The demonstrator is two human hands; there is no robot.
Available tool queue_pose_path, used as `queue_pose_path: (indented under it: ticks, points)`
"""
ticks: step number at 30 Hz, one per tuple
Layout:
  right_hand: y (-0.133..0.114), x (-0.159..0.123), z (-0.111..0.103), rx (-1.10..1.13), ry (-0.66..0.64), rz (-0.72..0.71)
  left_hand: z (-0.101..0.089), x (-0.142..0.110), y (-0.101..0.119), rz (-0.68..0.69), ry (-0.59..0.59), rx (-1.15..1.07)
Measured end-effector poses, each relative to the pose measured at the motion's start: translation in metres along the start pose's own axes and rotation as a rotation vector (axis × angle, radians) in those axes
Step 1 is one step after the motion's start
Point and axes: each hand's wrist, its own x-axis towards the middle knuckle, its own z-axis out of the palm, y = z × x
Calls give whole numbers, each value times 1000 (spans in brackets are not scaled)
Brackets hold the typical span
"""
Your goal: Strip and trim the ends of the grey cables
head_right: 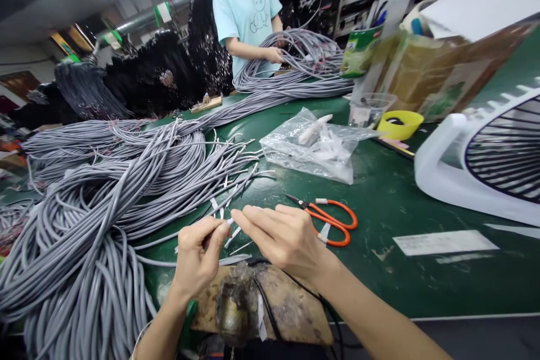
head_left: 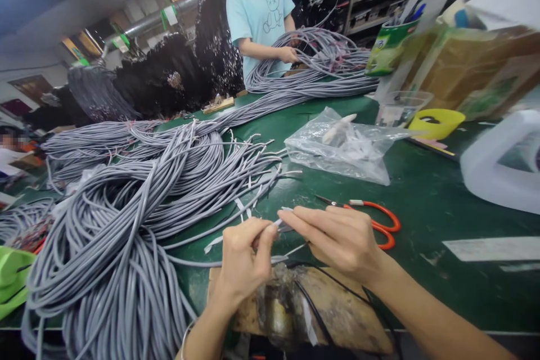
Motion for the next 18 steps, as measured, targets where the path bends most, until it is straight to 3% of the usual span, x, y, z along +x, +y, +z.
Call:
queue_pose_path:
  ticks: [3, 10, 18]
  points:
    - [-1, 0, 0, -1, -2, -16, -3, 1, 2, -52, -43, -50]
    - [-2, -3, 7, 19, 58, -46, -4, 3, 1, -29, -102, -54]
    - [-4, -2, 12, 155, -24, 156, -6, 2, -4, 1, -102, -91]
